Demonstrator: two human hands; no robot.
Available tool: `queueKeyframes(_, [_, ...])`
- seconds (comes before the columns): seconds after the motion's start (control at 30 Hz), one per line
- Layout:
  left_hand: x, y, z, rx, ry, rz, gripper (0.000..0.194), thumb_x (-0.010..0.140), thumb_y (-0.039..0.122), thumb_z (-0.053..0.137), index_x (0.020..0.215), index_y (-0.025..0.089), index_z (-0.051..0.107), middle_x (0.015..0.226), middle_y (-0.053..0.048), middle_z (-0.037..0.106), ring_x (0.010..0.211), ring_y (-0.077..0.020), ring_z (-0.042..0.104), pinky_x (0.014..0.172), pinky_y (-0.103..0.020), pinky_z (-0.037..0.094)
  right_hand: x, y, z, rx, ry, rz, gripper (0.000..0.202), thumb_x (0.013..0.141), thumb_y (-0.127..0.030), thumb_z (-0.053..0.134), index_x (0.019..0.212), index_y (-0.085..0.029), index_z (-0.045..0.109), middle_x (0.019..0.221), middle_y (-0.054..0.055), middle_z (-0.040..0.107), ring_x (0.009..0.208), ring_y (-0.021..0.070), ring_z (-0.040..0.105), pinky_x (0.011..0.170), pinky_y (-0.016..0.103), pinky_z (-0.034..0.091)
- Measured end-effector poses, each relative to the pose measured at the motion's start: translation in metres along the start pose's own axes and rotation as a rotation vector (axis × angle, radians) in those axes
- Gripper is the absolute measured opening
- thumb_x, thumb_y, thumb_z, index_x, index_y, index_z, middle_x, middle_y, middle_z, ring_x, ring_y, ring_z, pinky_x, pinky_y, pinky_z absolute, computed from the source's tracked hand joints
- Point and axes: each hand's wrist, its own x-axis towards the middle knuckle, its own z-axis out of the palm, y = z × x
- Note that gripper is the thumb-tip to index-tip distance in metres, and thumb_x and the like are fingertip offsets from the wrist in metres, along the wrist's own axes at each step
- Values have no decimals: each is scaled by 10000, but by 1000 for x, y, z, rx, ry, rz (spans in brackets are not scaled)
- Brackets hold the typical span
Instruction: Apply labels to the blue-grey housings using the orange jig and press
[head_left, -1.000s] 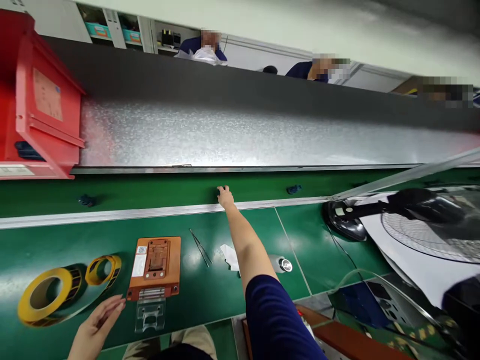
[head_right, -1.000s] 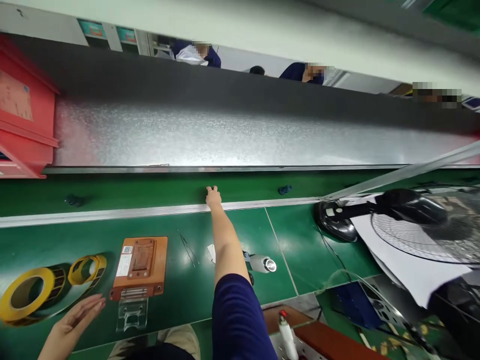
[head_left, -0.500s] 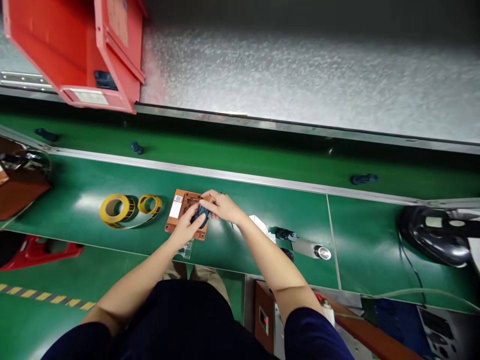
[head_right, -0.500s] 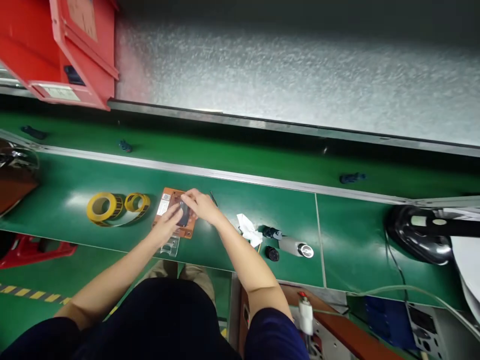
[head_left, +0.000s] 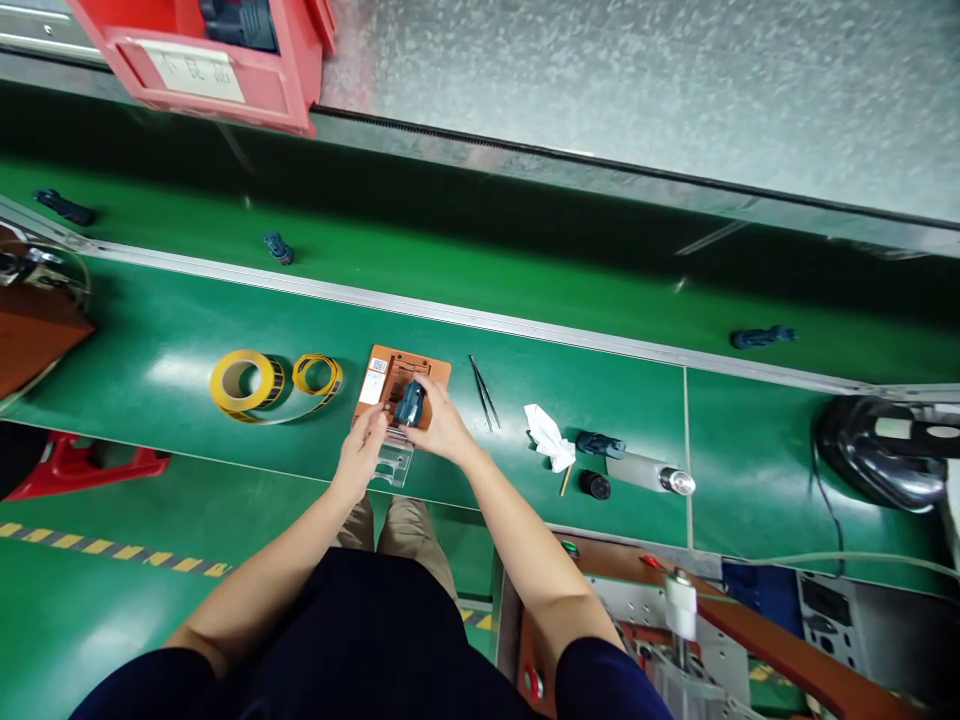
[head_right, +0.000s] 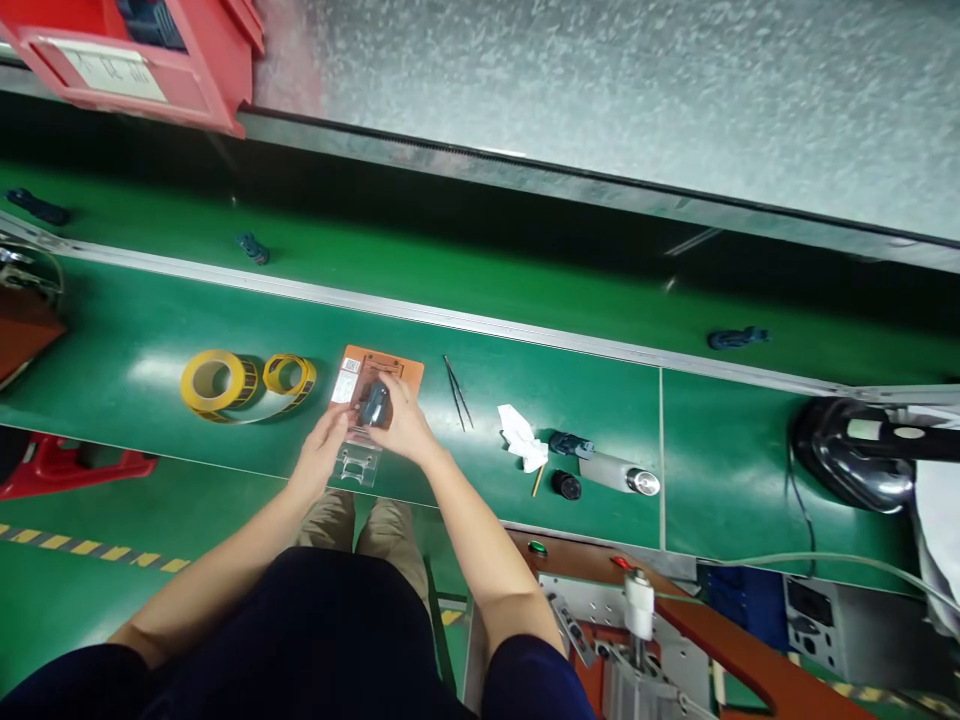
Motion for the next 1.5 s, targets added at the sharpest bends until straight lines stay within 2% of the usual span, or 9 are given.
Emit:
queueKeyframes(0.13, [-6,-36,-33,253,209,68,482,889,572,582,1199,206,536,1265,-135,597,1205,-268,581,1030,-416,483,34,33,8,-101,55,34,922,696,-379,757,1498,-199,337,1453,167,484,1361,377,401,1131,592,326])
queueKeyframes(0.3, [-18,-67,-43,212,16,-90,617,803,635,654,1200,195,483,1030,-110,682,960,-252,698,872,-429,560,41,53,15,-199,-8,-30,972,725,-467,773,1531,-185,308,1527,146,427,1386,354,345,1168,548,293])
queueKeyframes(0.5, [-32,-40,-54,8,-159,-137,609,873,601,612,1317,212,465,937,-64,717,938,-216,712,940,-410,537,32,52,26,-401,-68,19,787,941,-557,489,1587,-200,216,1659,97,224,1501,360,114,1221,582,163])
queueKeyframes(0.73, [6,7,-39,-236,-286,-217,617,883,682,529,1168,141,614,951,-130,728,875,-242,716,761,-396,595,-6,99,12,-465,585,373,535,979,-435,382,1402,-131,504,1461,216,443,1366,345,329,1123,587,277])
queueKeyframes(0.97, [55,10,-19,30,-318,-128,563,812,606,688,1122,140,620,894,-132,741,794,-243,737,740,-425,613,-45,149,22,-544,767,620,514,931,-461,453,1299,-141,615,1225,228,550,1127,386,451,925,561,350])
queueKeyframes(1.13, [42,4,-119,365,-3,147,547,773,476,773,1220,202,617,1223,-137,677,1200,-305,617,1108,-535,432,-43,152,31,-525,818,565,450,945,-440,448,1199,-134,657,1106,199,580,1043,355,475,884,506,358])
queueKeyframes(1.2, [41,2,-180,890,192,419,616,753,430,796,1265,164,583,1356,-205,608,1336,-377,512,1129,-588,382,-43,153,30,-530,821,545,441,945,-435,454,1189,-128,655,1099,196,579,1033,347,473,876,493,358])
queueKeyframes(1.3, [58,-1,-255,1449,160,559,511,902,248,578,1391,132,481,1482,-241,508,1448,-394,386,1152,-663,272,-43,154,28,-536,829,536,433,948,-433,453,1184,-130,651,1099,192,571,1028,338,469,868,482,358])
queueKeyframes(1.5, [102,-3,-290,1624,-16,680,411,968,377,494,1274,117,578,1027,-170,766,964,-285,722,1109,-473,399,-43,154,26,-548,850,532,460,944,-470,449,1164,-128,664,1081,186,585,1017,324,485,872,466,366])
